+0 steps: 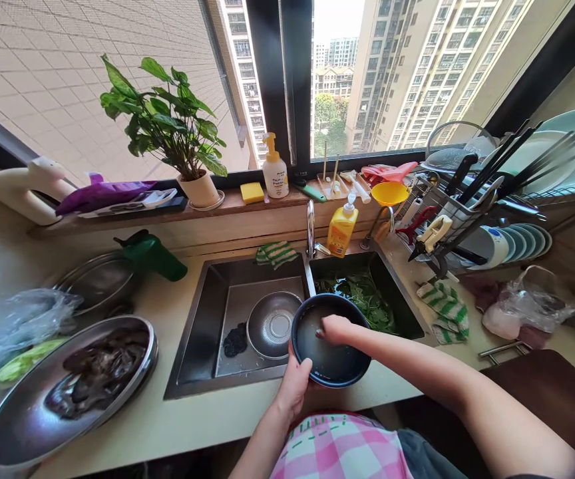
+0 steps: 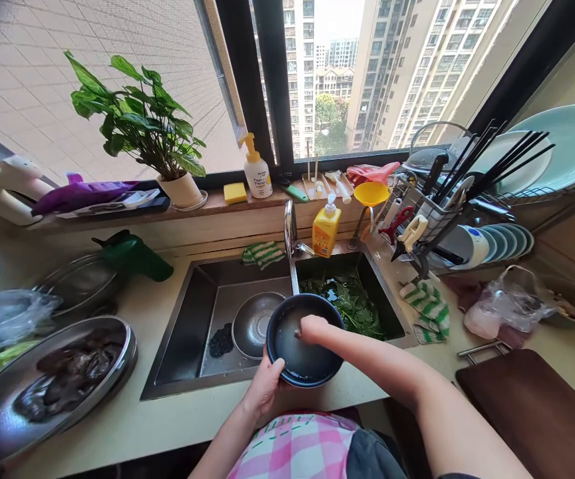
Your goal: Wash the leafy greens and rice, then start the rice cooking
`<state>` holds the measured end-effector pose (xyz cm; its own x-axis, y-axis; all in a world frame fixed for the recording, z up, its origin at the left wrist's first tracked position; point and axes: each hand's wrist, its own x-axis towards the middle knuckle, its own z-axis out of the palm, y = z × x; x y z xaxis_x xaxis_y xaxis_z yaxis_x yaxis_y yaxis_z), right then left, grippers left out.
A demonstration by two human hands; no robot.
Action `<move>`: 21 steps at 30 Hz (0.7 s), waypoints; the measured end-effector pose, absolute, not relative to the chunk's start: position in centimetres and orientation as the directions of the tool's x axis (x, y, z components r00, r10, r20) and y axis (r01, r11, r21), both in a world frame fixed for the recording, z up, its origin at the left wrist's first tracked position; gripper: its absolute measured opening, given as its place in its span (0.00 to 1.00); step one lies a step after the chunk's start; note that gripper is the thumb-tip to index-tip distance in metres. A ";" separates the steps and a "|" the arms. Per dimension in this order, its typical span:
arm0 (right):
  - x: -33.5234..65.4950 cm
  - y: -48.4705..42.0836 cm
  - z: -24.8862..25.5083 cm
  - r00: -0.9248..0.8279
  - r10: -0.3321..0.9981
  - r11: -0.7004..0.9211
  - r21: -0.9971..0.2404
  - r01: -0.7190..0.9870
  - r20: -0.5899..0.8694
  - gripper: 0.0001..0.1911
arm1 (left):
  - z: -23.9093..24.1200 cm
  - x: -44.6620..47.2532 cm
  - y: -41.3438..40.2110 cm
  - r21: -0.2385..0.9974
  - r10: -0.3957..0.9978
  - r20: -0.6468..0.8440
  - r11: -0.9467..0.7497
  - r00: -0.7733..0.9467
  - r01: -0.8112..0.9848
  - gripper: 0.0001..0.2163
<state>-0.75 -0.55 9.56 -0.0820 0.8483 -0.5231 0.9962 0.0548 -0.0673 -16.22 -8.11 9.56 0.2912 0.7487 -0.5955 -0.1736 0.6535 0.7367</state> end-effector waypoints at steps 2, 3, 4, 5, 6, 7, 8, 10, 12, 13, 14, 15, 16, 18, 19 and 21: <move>-0.7 0.4 10.4 -0.063 0.877 0.031 -0.074 0.997 -0.476 0.20 | 9.5 -16.3 -8.1 0.735 0.748 -0.595 0.655 0.294 -0.176 0.33; -1.0 0.8 10.7 -0.066 0.890 0.032 -0.083 0.996 -0.450 0.21 | 9.4 -16.3 -8.1 0.734 0.746 -0.597 0.656 0.294 -0.177 0.34; -1.4 1.0 10.8 -0.080 0.901 0.043 -0.096 0.994 -0.426 0.21 | 9.4 -16.2 -8.0 0.731 0.745 -0.600 0.658 0.290 -0.178 0.35; -2.1 1.1 10.7 -0.106 0.909 0.066 -0.112 0.991 -0.403 0.21 | 9.3 -16.2 -8.0 0.729 0.745 -0.603 0.660 0.285 -0.181 0.35; -2.7 0.9 10.6 -0.142 0.913 0.098 -0.132 0.986 -0.384 0.20 | 9.2 -16.2 -7.9 0.729 0.747 -0.604 0.659 0.279 -0.185 0.36; -3.4 0.5 10.2 -0.184 0.912 0.135 -0.156 0.979 -0.367 0.20 | 9.1 -16.1 -7.8 0.732 0.752 -0.601 0.654 0.271 -0.191 0.36; -3.9 -0.1 9.8 -0.242 0.904 0.188 -0.180 0.966 -0.353 0.19 | 9.0 -16.1 -7.7 0.735 0.757 -0.598 0.649 0.265 -0.197 0.36; -4.4 -1.6 8.9 -0.399 0.850 0.348 -0.201 0.916 -0.345 0.18 | 8.9 -16.0 -7.6 0.736 0.761 -0.594 0.645 0.260 -0.206 0.36; -3.6 -3.2 8.2 -0.553 0.738 0.532 -0.171 0.829 -0.386 0.12 | 8.9 -16.0 -7.5 0.733 0.759 -0.595 0.647 0.265 -0.210 0.36; -2.9 -3.8 8.0 -0.598 0.678 0.603 -0.142 0.785 -0.427 0.10 | 8.9 -16.0 -7.5 0.733 0.759 -0.594 0.647 0.268 -0.209 0.36; -2.1 -4.2 8.0 -0.610 0.632 0.646 -0.111 0.756 -0.477 0.10 | 8.9 -16.0 -7.5 0.735 0.759 -0.592 0.646 0.270 -0.205 0.36; -1.3 -4.4 8.2 -0.597 0.606 0.662 -0.083 0.745 -0.526 0.09 | 8.9 -16.1 -7.6 0.740 0.761 -0.589 0.643 0.271 -0.199 0.36; -0.6 -4.5 8.5 -0.574 0.597 0.662 -0.060 0.747 -0.561 0.08 | 9.0 -16.1 -7.6 0.744 0.763 -0.587 0.640 0.269 -0.192 0.35; 0.1 -4.0 9.1 -0.538 0.620 0.641 -0.026 0.767 -0.571 0.08 | 9.0 -16.1 -7.6 0.749 0.764 -0.587 0.638 0.268 -0.179 0.35; 0.0 -3.6 9.2 -0.544 0.639 0.637 -0.021 0.770 -0.544 0.09 | 9.0 -16.1 -7.6 0.749 0.763 -0.587 0.639 0.270 -0.178 0.36; -1.1 -2.6 9.2 -0.605 0.663 0.660 -0.039 0.750 -0.441 0.11 | 8.9 -16.1 -7.6 0.743 0.761 -0.588 0.642 0.274 -0.187 0.37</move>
